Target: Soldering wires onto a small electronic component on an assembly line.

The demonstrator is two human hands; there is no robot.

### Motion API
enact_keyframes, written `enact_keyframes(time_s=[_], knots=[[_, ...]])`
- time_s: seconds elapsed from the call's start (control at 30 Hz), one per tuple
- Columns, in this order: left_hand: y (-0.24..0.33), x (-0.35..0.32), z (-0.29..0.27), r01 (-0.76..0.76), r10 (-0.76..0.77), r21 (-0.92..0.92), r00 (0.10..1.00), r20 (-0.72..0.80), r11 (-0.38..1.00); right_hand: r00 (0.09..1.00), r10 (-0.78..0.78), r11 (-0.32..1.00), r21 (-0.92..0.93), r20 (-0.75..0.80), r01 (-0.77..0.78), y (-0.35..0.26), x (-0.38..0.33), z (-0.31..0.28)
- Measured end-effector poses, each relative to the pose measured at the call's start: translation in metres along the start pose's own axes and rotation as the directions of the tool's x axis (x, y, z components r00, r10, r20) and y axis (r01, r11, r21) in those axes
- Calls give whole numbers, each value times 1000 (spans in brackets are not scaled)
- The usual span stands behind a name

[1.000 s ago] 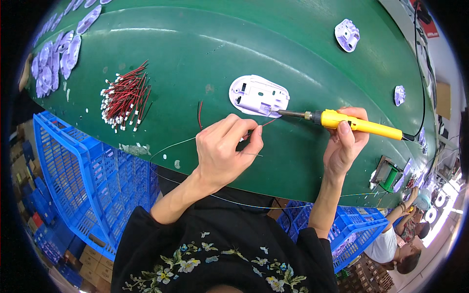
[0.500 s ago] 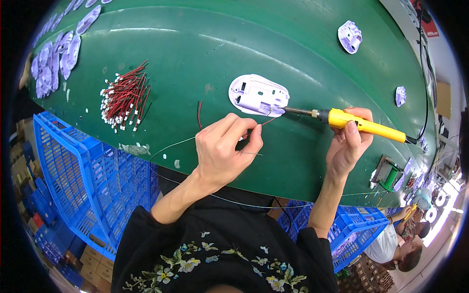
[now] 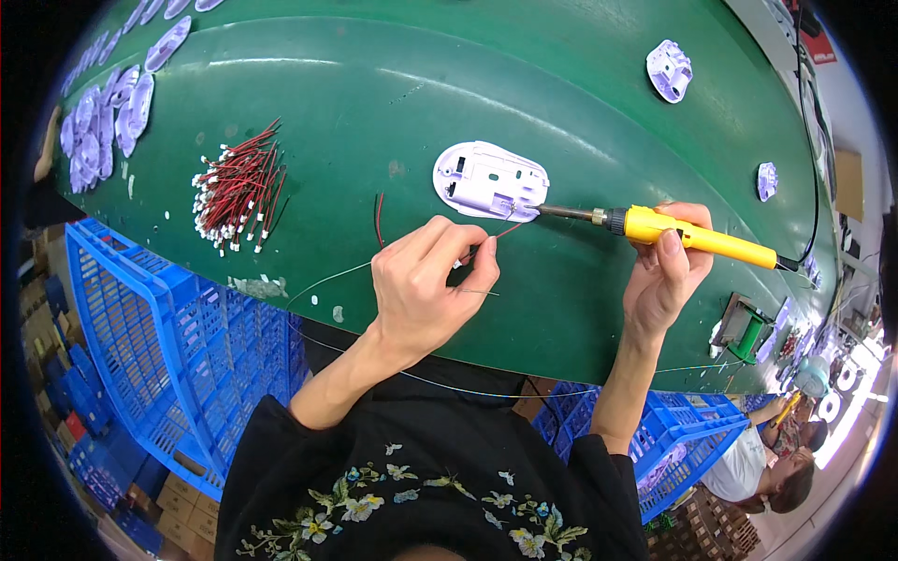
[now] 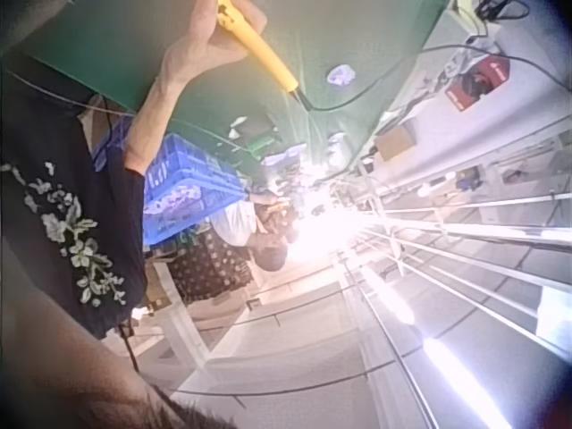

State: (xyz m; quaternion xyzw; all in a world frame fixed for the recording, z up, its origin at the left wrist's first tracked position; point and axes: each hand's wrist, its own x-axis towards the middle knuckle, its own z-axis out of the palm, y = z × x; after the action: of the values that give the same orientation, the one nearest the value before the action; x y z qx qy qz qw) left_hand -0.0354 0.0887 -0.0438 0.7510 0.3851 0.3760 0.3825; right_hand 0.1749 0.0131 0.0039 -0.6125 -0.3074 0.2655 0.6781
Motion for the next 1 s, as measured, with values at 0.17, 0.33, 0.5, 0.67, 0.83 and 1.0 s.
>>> enact_keyframes(time_s=[0.17,0.33,0.5,0.67,0.83,1.0], knots=[[1,-1,-1,-36,35,42,999,14,998,1000,20,998,67,6,-20,-2,1,0],[5,-2,-5,-228,193,236,968,162,945,998,46,991,126,-46,-40,-6,3,3],[11,-3,-7,-220,170,341,970,172,914,998,50,986,158,-35,-44,-7,3,1],[17,-7,-13,-184,116,394,975,188,901,997,76,972,223,-22,-69,-11,0,5],[22,-8,-29,-219,147,172,923,355,961,998,54,976,210,-17,-50,-5,-1,-1],[27,-20,-38,-209,217,-61,905,366,976,998,59,977,204,24,-62,-5,-6,4]])
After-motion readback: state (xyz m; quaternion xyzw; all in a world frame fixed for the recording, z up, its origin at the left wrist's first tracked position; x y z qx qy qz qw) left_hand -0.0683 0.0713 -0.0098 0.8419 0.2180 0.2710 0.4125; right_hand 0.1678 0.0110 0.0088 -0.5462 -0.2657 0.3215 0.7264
